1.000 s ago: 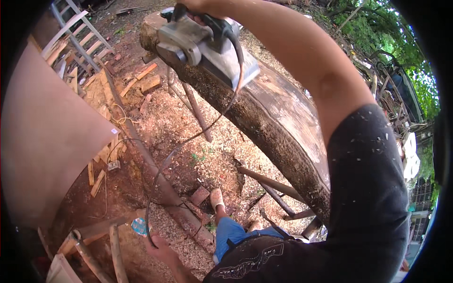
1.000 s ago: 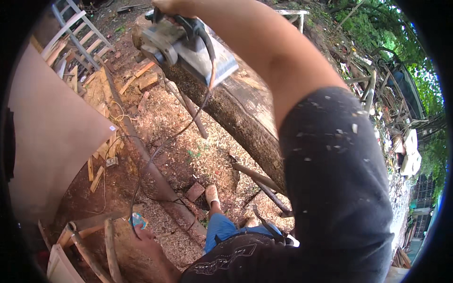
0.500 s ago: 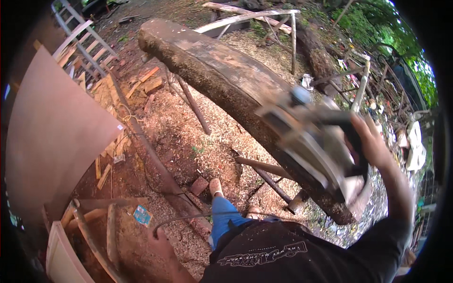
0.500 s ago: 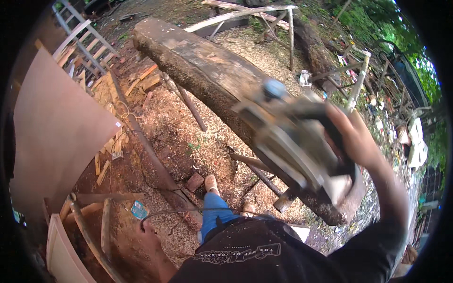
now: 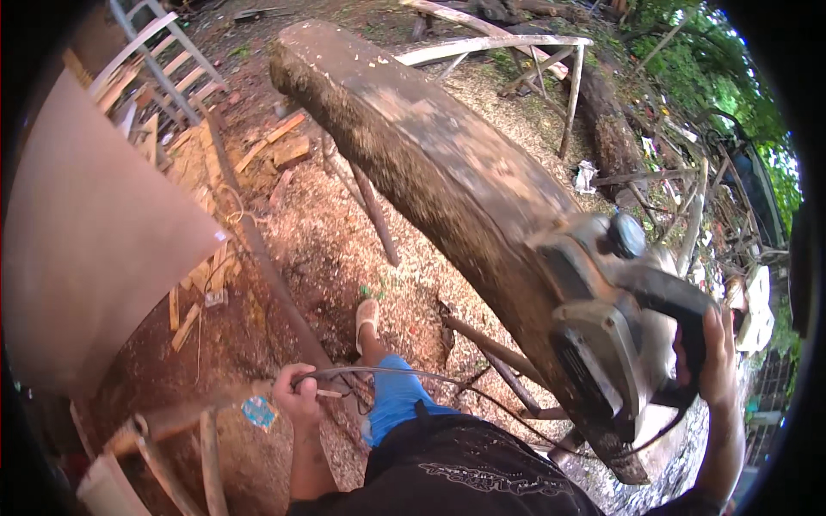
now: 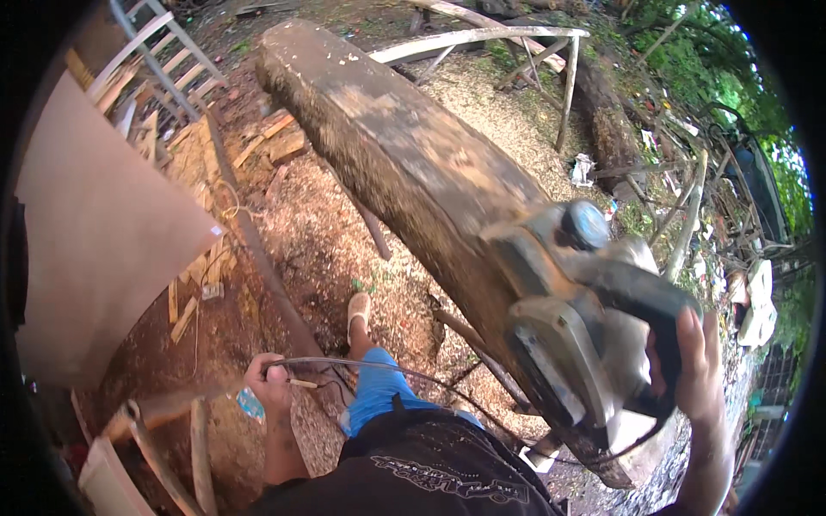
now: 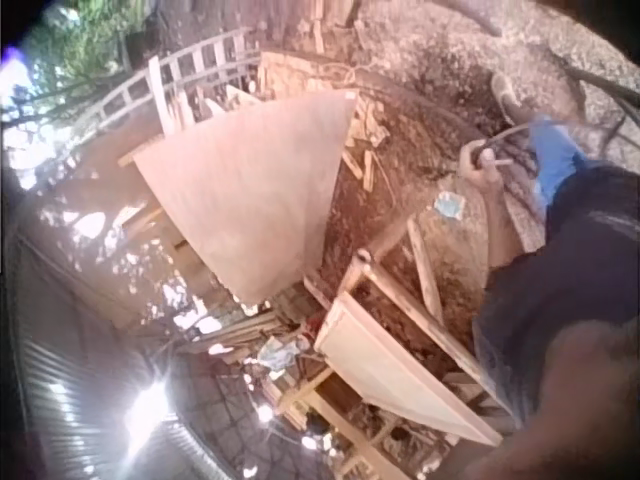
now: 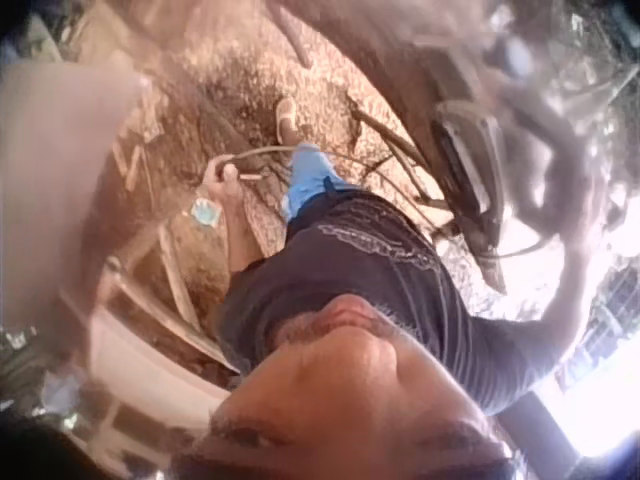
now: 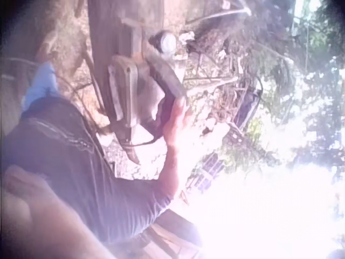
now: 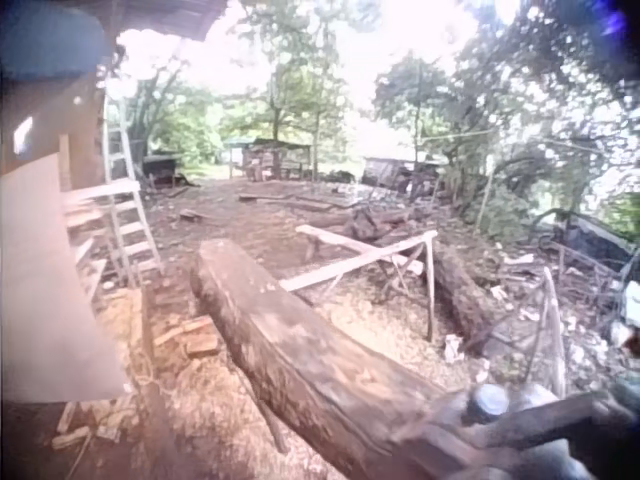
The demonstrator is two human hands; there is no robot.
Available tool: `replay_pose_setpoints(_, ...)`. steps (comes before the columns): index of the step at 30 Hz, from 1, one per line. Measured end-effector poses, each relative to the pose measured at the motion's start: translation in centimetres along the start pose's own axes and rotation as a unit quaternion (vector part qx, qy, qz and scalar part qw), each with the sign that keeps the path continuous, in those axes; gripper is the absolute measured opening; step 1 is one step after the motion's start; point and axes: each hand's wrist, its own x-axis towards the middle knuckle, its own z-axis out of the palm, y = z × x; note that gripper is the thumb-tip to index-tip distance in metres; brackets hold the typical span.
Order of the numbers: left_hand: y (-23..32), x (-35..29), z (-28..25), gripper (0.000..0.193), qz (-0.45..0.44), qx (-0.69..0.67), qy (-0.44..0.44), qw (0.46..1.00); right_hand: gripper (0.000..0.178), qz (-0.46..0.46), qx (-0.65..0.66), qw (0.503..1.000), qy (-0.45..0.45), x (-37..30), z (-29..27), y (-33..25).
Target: The person clears wood shavings by hand from a log and then uses a power planer to smooth the surface of the wood.
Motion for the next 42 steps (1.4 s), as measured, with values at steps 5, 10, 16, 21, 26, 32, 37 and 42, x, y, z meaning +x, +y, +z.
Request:
replay_pose_setpoints(5,-3.6,10.2,-2.0,0.048,0.0,0.013,0.039,0.999,0.051,-0.008,-0.008,1.0,-0.012,11.8,11.2,-12.3)
replay_pose_setpoints(10,-4.9,18.3,-5.8,0.046,-0.056,0.006,0.07,0.996,0.056,-0.089,-0.042,0.989,-0.109,24.1,21.2,-23.1)
replay_pose_setpoints(16,-1.9,23.2,-6.4,0.043,-0.057,-0.022,0.109,0.992,0.061,-0.218,-0.019,0.968,-0.121,36.5,33.4,-34.8)
replay_pose_setpoints(21,-0.4,22.9,-6.6,0.038,-0.055,-0.015,0.151,0.987,0.052,-0.194,0.008,0.959,-0.206,42.6,39.3,-40.6)
replay_pose_setpoints(26,2.2,18.4,-9.8,0.034,-0.055,0.072,0.214,0.973,0.054,-0.2,0.028,0.951,-0.235,38.1,32.6,-34.6)
replay_pose_setpoints(32,0.3,13.8,-12.7,0.034,-0.054,0.127,0.232,0.963,0.053,-0.155,-0.097,0.973,-0.142,24.4,18.6,-21.0)
replay_pose_setpoints(37,-2.8,15.3,-8.5,0.027,-0.064,0.144,0.136,0.978,0.04,0.003,0.033,0.998,0.048,12.8,8.8,-7.4)
replay_pose_setpoints(42,-3.4,22.4,-1.5,0.026,-0.093,0.094,-0.025,0.991,0.045,0.069,0.078,0.992,0.067,8.1,5.1,-4.2)
